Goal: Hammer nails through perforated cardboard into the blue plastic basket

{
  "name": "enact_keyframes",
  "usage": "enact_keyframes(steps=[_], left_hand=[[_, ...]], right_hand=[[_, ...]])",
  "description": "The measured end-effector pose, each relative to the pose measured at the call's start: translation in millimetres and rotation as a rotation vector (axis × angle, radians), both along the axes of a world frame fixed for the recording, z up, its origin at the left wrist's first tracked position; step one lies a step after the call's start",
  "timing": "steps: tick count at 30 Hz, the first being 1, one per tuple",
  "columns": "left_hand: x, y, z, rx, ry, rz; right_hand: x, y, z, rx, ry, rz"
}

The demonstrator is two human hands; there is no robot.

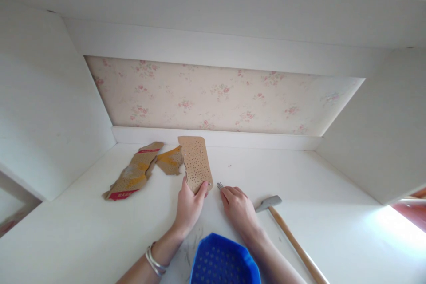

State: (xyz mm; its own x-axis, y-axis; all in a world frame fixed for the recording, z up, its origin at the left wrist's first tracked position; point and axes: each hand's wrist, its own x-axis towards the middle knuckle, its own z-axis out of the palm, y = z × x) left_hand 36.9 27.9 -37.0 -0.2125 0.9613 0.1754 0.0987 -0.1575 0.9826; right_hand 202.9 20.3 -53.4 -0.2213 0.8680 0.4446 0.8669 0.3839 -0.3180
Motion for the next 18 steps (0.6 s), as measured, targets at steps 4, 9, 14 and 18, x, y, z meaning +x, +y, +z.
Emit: enact_keyframes(steps=[4, 9, 14, 18], left_hand=[[0.0, 0.3, 0.4, -0.014, -0.001, -0.001], [0.4, -0.5, 1.7, -0.033, -0.026, -0.03], [0.2, -0.8, 3.0, -0.058, -0.033, -0.054], [0.7, -0.7, 0.8, -0.051, -0.014, -0.088]], right_hand=[[-0.5, -0.1, 0.2, -0.001, -0.024, -0.011], [-0.5, 1.2, -2.7, 0.017, -0.006, 0.001], [-1.1, 1.4, -1.1, 0.048, 0.054, 0.012], [-2.8, -2.5, 4.8, 0.076, 0.123, 0.005]])
